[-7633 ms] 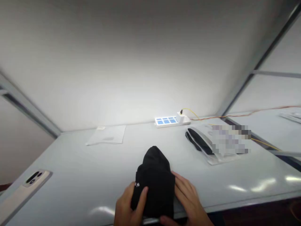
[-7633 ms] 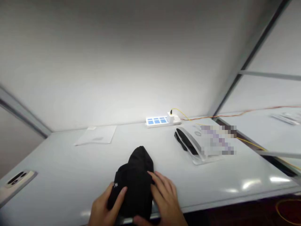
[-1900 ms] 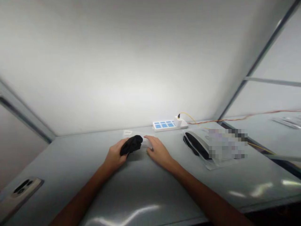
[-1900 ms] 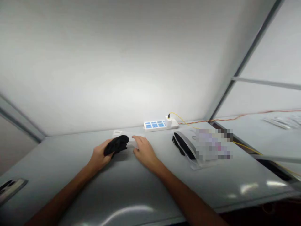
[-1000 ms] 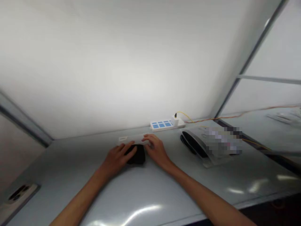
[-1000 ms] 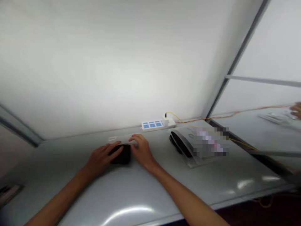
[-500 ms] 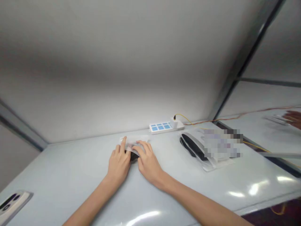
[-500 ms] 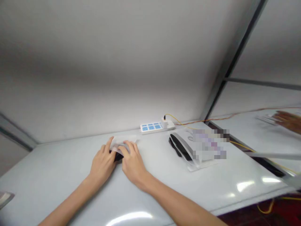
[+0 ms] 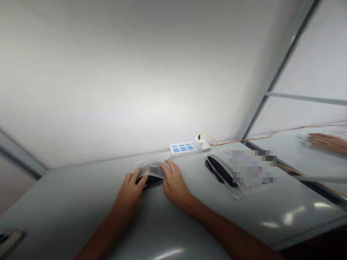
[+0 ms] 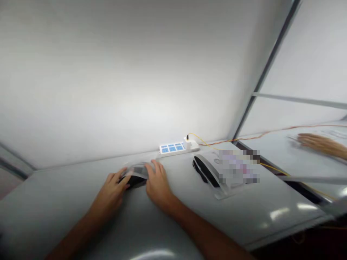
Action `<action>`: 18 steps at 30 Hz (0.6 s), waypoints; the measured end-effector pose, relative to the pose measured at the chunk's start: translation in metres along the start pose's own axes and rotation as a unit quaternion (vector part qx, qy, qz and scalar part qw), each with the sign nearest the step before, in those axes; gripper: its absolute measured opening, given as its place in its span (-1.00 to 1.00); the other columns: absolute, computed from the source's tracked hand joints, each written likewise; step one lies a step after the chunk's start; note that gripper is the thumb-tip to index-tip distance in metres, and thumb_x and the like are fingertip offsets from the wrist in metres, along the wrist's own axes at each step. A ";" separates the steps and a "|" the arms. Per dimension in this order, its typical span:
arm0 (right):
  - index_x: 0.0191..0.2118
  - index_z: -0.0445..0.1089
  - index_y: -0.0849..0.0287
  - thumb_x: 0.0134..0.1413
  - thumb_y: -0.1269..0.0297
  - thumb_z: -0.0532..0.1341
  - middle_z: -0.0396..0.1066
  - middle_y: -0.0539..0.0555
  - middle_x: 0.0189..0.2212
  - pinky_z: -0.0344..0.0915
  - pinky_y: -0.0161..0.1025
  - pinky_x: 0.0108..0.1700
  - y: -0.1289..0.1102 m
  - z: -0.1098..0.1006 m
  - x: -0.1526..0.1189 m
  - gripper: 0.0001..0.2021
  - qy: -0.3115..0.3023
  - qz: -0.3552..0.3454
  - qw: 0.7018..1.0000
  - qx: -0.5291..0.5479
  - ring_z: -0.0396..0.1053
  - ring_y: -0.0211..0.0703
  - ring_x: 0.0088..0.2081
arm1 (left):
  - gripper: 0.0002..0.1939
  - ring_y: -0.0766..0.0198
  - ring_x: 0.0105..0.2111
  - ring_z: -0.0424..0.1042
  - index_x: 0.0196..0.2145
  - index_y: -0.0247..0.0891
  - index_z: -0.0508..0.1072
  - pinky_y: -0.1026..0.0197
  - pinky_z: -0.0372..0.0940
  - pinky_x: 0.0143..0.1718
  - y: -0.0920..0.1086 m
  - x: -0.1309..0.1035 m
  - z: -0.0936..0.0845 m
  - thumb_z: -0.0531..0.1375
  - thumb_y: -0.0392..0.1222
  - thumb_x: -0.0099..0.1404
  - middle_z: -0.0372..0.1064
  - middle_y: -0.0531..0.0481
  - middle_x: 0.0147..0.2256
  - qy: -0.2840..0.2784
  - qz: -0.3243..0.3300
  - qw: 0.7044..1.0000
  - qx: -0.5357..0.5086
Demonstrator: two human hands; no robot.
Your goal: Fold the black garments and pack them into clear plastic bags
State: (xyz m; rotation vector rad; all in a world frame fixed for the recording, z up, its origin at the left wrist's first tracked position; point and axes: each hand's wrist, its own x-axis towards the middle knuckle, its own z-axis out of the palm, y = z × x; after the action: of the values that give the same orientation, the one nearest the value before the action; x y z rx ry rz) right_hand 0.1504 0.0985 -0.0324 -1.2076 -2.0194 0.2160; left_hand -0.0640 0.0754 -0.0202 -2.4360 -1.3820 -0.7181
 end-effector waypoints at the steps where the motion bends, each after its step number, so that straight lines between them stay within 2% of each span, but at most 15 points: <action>1: 0.28 0.24 0.20 -0.03 0.63 0.04 0.13 0.28 0.31 0.11 0.19 0.37 -0.003 0.002 -0.002 -0.31 -0.002 -0.009 1.000 0.001 0.06 0.14 0.35 | -0.37 -0.03 -0.04 0.38 0.25 -0.16 0.33 -0.12 0.41 -0.03 -0.002 0.000 0.001 -0.01 -0.52 0.28 0.32 -0.25 0.13 0.013 -0.003 1.000 0.013; 4: 0.33 0.21 0.12 -0.04 0.65 0.04 0.10 0.23 0.35 0.11 0.20 0.37 -0.010 0.005 -0.006 -0.25 -0.012 -0.032 0.999 0.008 0.01 0.15 0.39 | -0.31 0.06 -0.18 0.40 0.21 -0.14 0.36 0.07 0.42 -0.22 -0.009 0.002 0.000 -0.06 -0.57 0.21 0.38 -0.19 -0.06 0.057 0.012 0.996 0.062; 6: 0.34 0.20 0.13 -0.05 0.65 0.05 0.05 0.23 0.38 0.10 0.22 0.37 -0.012 0.005 -0.007 -0.23 -0.017 -0.036 0.999 0.004 -0.04 0.18 0.41 | -0.42 0.12 -0.30 0.39 0.14 -0.16 0.43 0.14 0.37 -0.32 -0.012 0.005 -0.001 -0.03 -0.53 0.27 0.38 -0.15 -0.18 0.080 0.022 0.992 0.091; 10: 0.32 0.24 0.16 0.02 0.60 0.10 -0.01 0.26 0.41 0.04 0.27 0.38 -0.010 0.003 -0.005 -0.31 -0.006 -0.037 0.999 -0.016 -0.13 0.24 0.44 | -0.69 0.11 -0.38 0.34 -0.03 -0.17 0.53 0.14 0.32 -0.34 -0.007 0.010 -0.002 0.10 -0.38 0.38 0.33 -0.07 -0.37 0.096 0.024 0.988 0.121; 14: 0.28 0.29 0.12 0.24 0.37 0.18 0.07 0.25 0.39 0.09 0.27 0.35 -0.006 -0.002 -0.001 -0.50 0.010 -0.041 0.998 -0.039 -0.11 0.27 0.43 | -0.70 0.10 -0.32 0.36 -0.04 -0.19 0.53 0.12 0.34 -0.29 0.000 0.011 -0.006 0.08 -0.39 0.40 0.37 -0.12 -0.29 0.087 0.058 0.989 0.104; 18: 0.25 0.32 0.07 0.31 0.26 0.21 0.25 0.26 0.29 0.23 0.20 0.26 -0.002 -0.008 0.005 -0.58 -0.003 -0.034 0.998 -0.057 0.20 0.19 0.30 | -0.62 0.14 -0.22 0.44 0.10 -0.12 0.46 0.11 0.40 -0.15 -0.003 0.012 -0.005 0.05 -0.38 0.43 0.44 -0.12 -0.16 0.079 0.142 0.986 0.028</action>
State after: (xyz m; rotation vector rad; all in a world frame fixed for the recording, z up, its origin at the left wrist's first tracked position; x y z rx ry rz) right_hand 0.1534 0.0994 -0.0231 -1.2063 -2.0982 0.0732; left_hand -0.0631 0.0834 -0.0097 -2.4055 -0.9576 -0.7698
